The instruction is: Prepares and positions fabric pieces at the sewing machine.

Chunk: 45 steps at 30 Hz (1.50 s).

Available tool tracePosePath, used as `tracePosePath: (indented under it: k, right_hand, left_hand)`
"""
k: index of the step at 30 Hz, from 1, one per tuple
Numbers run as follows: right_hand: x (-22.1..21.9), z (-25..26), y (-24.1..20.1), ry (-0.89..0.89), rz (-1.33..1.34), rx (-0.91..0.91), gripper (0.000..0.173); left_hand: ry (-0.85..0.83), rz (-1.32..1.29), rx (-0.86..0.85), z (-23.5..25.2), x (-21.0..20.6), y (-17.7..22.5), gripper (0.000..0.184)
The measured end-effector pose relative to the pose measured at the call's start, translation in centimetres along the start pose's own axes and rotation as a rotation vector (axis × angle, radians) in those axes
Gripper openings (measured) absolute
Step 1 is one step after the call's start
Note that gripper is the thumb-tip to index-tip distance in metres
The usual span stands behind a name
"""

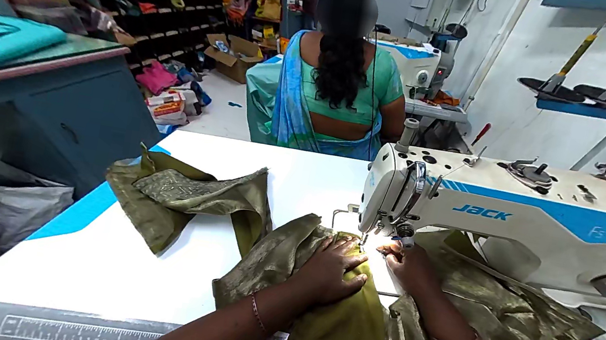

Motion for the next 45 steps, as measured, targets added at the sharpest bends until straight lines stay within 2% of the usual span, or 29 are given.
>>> tracePosePath:
  k: [6, 10, 13, 16, 20, 24, 30, 36, 42, 45]
  right_hand:
    - [-0.2, 0.4, 0.2, -0.022, 0.011, -0.026, 0.014]
    - [-0.4, 0.2, -0.2, -0.098, 0.067, 0.036, 0.017]
    - [-1.0, -0.1, -0.3, -0.13, 0.139, 0.131, 0.023]
    - [-1.2, 0.0, -0.6, -0.115, 0.173, 0.214, 0.022]
    - [-0.5, -0.1, -0.5, -0.06, 0.165, 0.15, 0.022]
    - [-0.2, -0.1, -0.6, -0.013, 0.16, 0.172, 0.023]
    - [-0.7, 0.1, -0.5, -0.095, 0.079, 0.113, 0.028]
    - [-1.7, 0.6, 0.2, -0.201, -0.007, -0.027, 0.034]
    - [-1.6, 0.1, 0.1, -0.13, -0.042, -0.014, 0.032]
    - [-1.5, 0.0, -0.1, -0.128, -0.052, 0.008, 0.039]
  left_hand:
    - [-0.007, 0.035, -0.017, -0.1, 0.2, 0.2, 0.052]
    - [0.002, 0.078, -0.103, -1.2, 0.6, 1.1, 0.049]
    - [-0.01, 0.014, -0.155, -1.7, 0.4, 0.5, 0.053]
    - [0.045, -0.006, -0.194, -1.7, 0.5, -0.1, 0.052]
    - [0.031, 0.009, -0.169, -1.6, 0.4, -0.1, 0.053]
    - [0.044, 0.03, -0.179, -1.5, 0.4, -0.1, 0.055]
    - [0.029, 0.025, -0.158, -1.3, 0.5, -0.1, 0.055]
    - [0.043, 0.033, -0.168, -1.2, 0.5, 0.0, 0.057]
    - [0.054, 0.014, -0.163, -0.9, 0.4, -0.3, 0.057]
    - [0.052, 0.017, -0.163, -0.9, 0.3, -0.3, 0.057]
Point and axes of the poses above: each hand's wrist, its own z-axis towards the middle knuckle, its own x-axis out of the back of the hand, y = z × x, the point moved 8 cm from there along z, towards the middle knuckle, and after that the axes turned 6 degrees about x, right-handed, at the moved point
